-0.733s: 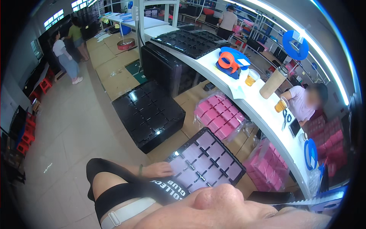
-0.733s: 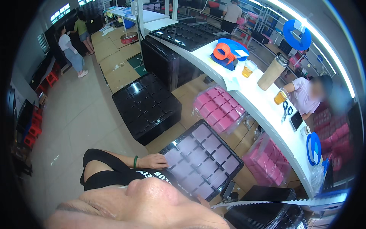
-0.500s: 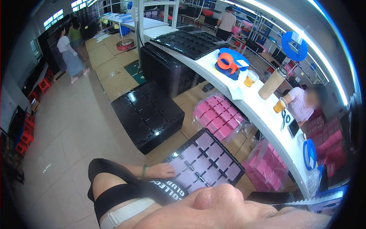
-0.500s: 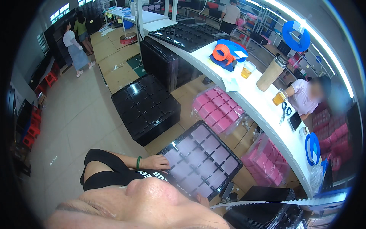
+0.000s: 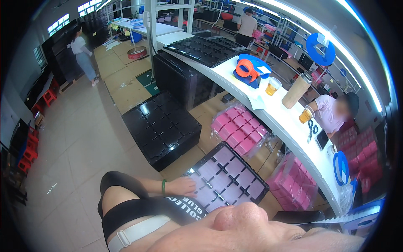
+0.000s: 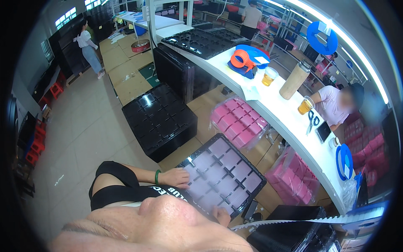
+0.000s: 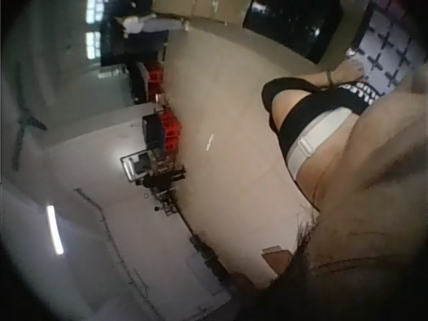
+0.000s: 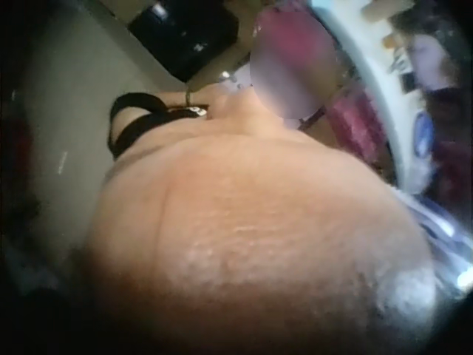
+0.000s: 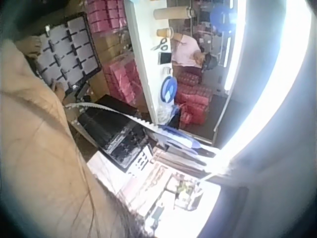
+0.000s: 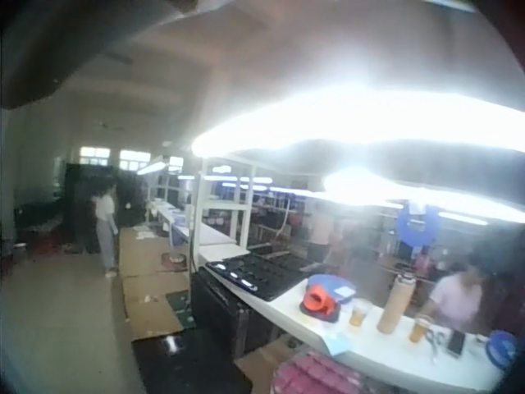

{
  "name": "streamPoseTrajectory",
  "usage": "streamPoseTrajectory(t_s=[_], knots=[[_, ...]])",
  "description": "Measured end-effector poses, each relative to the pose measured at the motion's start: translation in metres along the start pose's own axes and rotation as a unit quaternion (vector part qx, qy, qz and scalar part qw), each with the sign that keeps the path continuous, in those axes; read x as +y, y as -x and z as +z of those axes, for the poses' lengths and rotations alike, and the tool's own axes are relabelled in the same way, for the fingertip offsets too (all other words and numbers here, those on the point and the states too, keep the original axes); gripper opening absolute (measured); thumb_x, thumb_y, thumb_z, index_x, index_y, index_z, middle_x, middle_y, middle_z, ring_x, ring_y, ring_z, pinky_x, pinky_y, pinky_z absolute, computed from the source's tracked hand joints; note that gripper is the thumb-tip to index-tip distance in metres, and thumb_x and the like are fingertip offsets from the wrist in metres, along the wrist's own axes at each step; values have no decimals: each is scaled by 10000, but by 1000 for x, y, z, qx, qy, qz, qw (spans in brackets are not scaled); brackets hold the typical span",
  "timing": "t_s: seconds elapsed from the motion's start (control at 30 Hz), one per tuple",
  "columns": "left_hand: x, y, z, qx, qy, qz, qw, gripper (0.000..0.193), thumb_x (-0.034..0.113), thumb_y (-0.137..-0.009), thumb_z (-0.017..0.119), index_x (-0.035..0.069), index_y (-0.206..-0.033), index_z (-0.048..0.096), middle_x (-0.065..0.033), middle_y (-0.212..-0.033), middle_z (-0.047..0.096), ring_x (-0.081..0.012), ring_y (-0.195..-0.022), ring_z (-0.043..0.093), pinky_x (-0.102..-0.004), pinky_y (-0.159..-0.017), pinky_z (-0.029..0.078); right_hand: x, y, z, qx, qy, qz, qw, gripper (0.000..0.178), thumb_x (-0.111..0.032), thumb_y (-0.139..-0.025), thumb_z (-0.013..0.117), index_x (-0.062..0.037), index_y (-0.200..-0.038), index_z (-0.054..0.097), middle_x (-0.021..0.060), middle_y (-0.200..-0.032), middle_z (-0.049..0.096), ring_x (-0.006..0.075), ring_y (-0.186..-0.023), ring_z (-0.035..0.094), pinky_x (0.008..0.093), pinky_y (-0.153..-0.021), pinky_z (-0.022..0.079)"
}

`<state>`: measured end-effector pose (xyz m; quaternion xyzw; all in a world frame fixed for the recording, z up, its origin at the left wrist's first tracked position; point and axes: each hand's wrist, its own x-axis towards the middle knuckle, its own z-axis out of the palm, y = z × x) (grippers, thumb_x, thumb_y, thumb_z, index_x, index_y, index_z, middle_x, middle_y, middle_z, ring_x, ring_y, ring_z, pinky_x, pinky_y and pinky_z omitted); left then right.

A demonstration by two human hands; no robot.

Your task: Placing pink foam inserts into black plastic trays and applying white plastic divider strips to organize the tray sections.

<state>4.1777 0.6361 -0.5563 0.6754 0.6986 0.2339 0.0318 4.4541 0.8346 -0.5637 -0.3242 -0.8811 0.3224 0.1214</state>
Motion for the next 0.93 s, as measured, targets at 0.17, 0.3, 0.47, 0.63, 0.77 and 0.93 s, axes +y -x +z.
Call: streamPoseTrajectory(t_s=[0.17, 0.3, 0.47, 0.63, 0.77, 0.93], knots=[[3, -8, 2, 95, 26, -79, 992, 289, 337, -937, 616, 81, -807, 584, -90, -836, 537, -271, -794, 552, -386, -700, 425, -11, -11, -12, -83, -142, 85, 983, 406, -346, -915, 657, 18, -743, 711, 157, -617, 599, 231, -540, 577, 398, -597, 462], [7, -2, 23, 56, 13, -59, 997, 303, 334, -943, 605, 75, -790, 578, -98, -820, 541, -279, -769, 562, -392, -678, 439, 6, -9, -4, -131, -120, 51, 983, 400, -321, -923, 672, 18, -711, 694, 124, -563, 563, 168, -499, 497, 364, -541, 421], [17, -8, 10, 44, 67, -165, 983, 358, 379, -948, 586, 61, -785, 580, -122, -819, 559, -321, -787, 585, -422, -689, 472, 39, -20, -4, -108, -161, 83, 978, 376, -298, -921, 681, 11, -705, 685, 96, -566, 546, 152, -508, 468, 339, -535, 400], [6, -2, -10, 123, 91, -212, 965, 357, 385, -923, 632, 28, -927, 650, -133, -944, 591, -326, -871, 585, -420, -760, 487, 67, -14, -11, -31, -213, 162, 963, 355, -274, -920, 691, 3, -700, 675, 68, -569, 528, 135, -516, 440, 313, -529, 378], [-3, -6, -32, 186, -12, -232, 955, 502, 393, -862, 699, 33, -1203, 617, -178, -1190, 567, -345, -1084, 546, -454, -913, 448, 30, -13, -34, 214, -95, 101, 967, 305, -228, -917, 700, -12, -706, 653, 19, -626, 506, 113, -554, 409, 267, -541, 346], [-44, 11, 9, 3, 159, -349, 924, 959, 488, -764, 780, 77, -1499, 320, -210, -1368, 475, -388, -1298, 441, -420, -1092, 357, 22, -6, -35, 220, -113, 102, 964, 173, -177, -889, 713, -7, -920, 697, 46, -921, 580, 140, -705, 473, 270, -631, 411]])
